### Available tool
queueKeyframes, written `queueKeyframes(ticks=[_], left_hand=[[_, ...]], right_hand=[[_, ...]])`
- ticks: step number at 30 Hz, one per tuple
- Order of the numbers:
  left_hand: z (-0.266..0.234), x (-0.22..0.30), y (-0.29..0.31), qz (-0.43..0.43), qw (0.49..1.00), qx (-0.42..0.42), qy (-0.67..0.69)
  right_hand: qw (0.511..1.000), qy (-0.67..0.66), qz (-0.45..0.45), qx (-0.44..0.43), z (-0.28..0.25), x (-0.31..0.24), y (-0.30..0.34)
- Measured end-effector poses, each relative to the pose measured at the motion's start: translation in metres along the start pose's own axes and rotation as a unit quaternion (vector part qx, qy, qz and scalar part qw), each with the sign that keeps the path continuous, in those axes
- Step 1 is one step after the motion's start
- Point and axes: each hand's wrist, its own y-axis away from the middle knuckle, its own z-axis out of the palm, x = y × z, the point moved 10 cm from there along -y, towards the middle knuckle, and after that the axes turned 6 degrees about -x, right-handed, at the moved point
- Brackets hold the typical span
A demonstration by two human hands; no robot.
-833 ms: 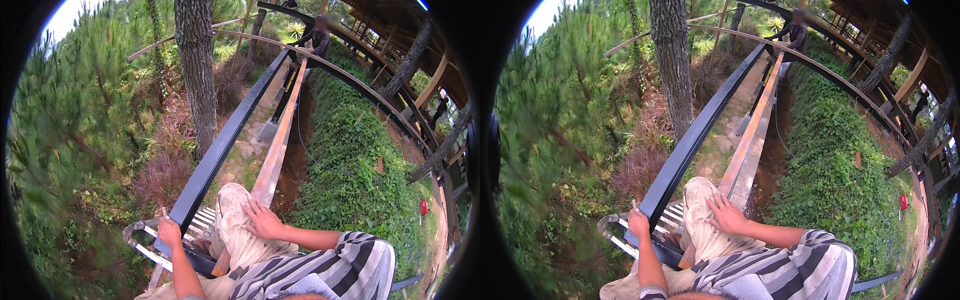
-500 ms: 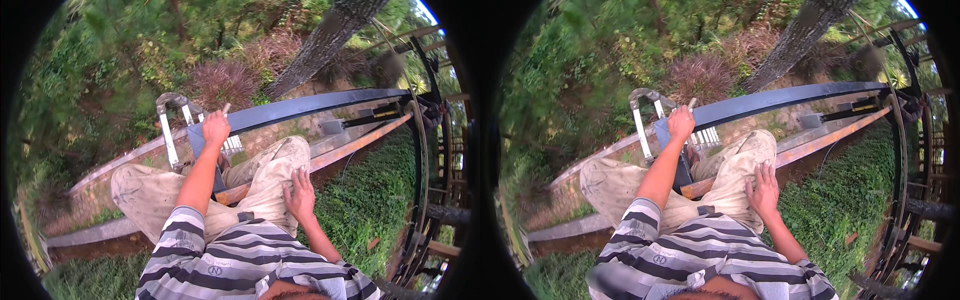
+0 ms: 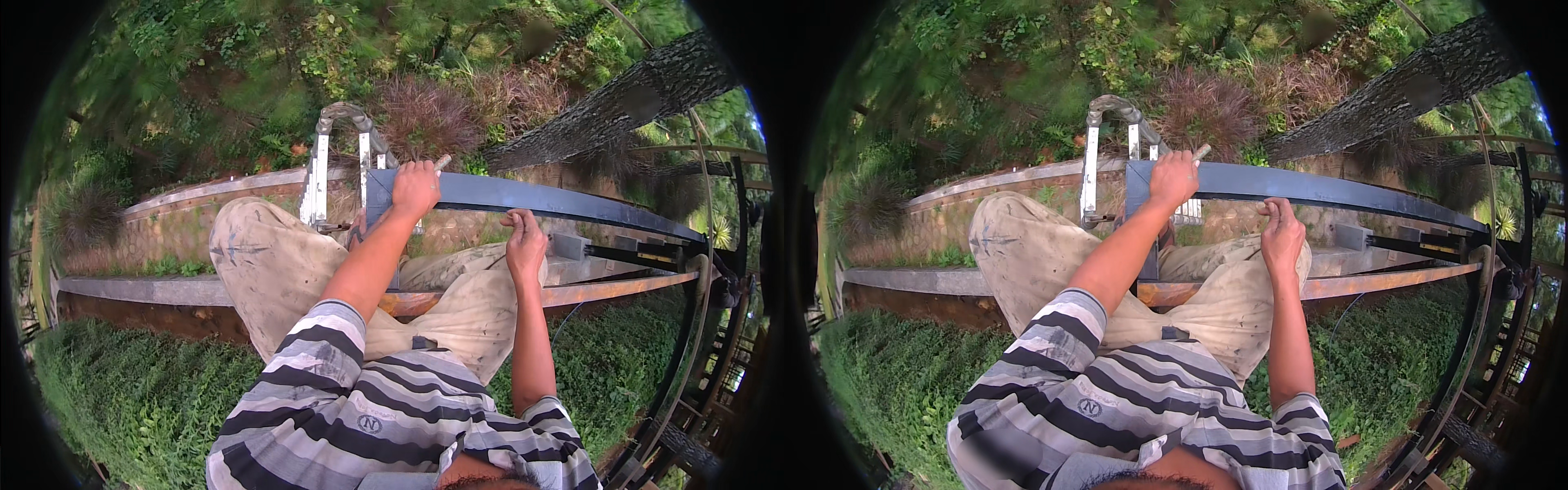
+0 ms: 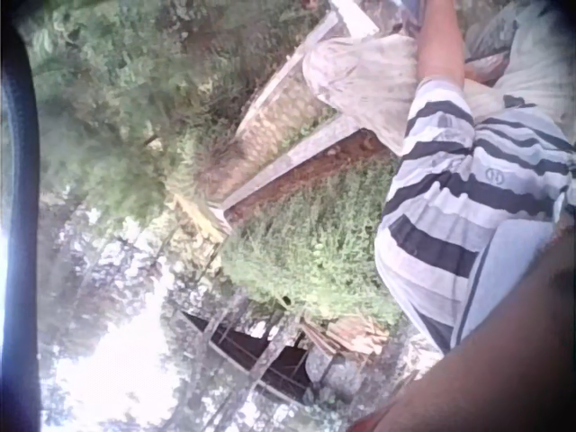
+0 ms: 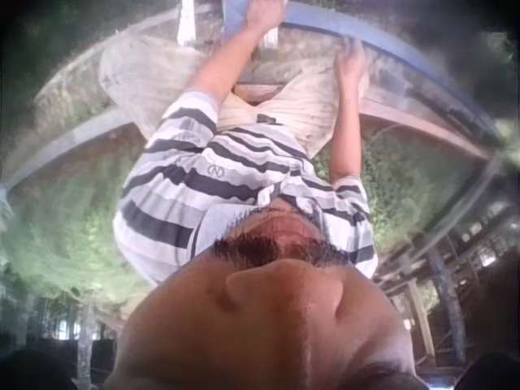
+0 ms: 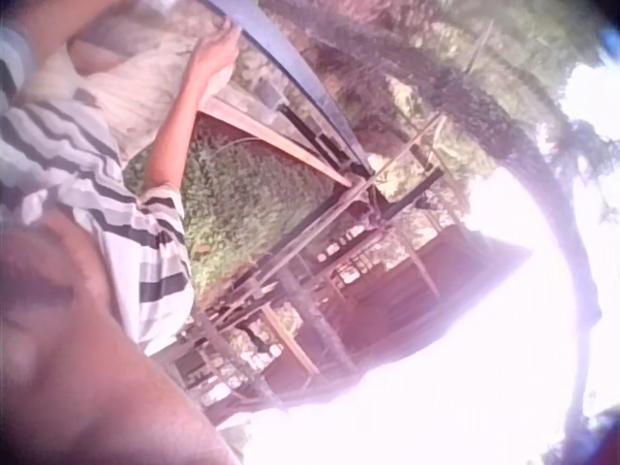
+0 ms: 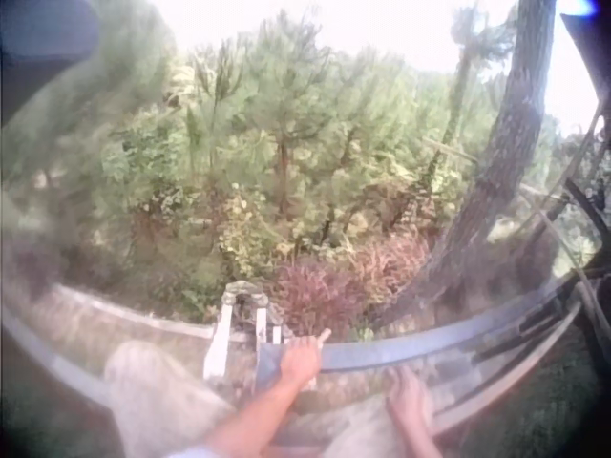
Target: The person secures a metal beam to a wooden structure by hand, using a small metal rod to apply pressure and then twisting a wire around the junction to fasten it.
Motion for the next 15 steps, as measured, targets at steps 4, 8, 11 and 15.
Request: queueKeyframes(ticks=[4,8,11,15], left_hand=[[0.001,0.022,-0.012,0.031,0.999,-0.001,0.007],[-0.002,0.028,-0.014,0.018,1.0,0.012,-0.006],[-0.004,0.038,-0.01,0.03,0.999,0.029,-0.019],[0.007,0.039,-0.005,0.011,0.999,-0.018,-0.05]], right_hand=[[0.99,0.007,-0.141,0.001,0.032,0.005,-0.069],[0.983,0.141,-0.096,-0.063,0.079,0.045,-0.128],[0.976,0.187,-0.035,-0.104,0.1,0.087,-0.132],[0.979,0.165,-0.017,-0.118,0.111,0.094,-0.129]])
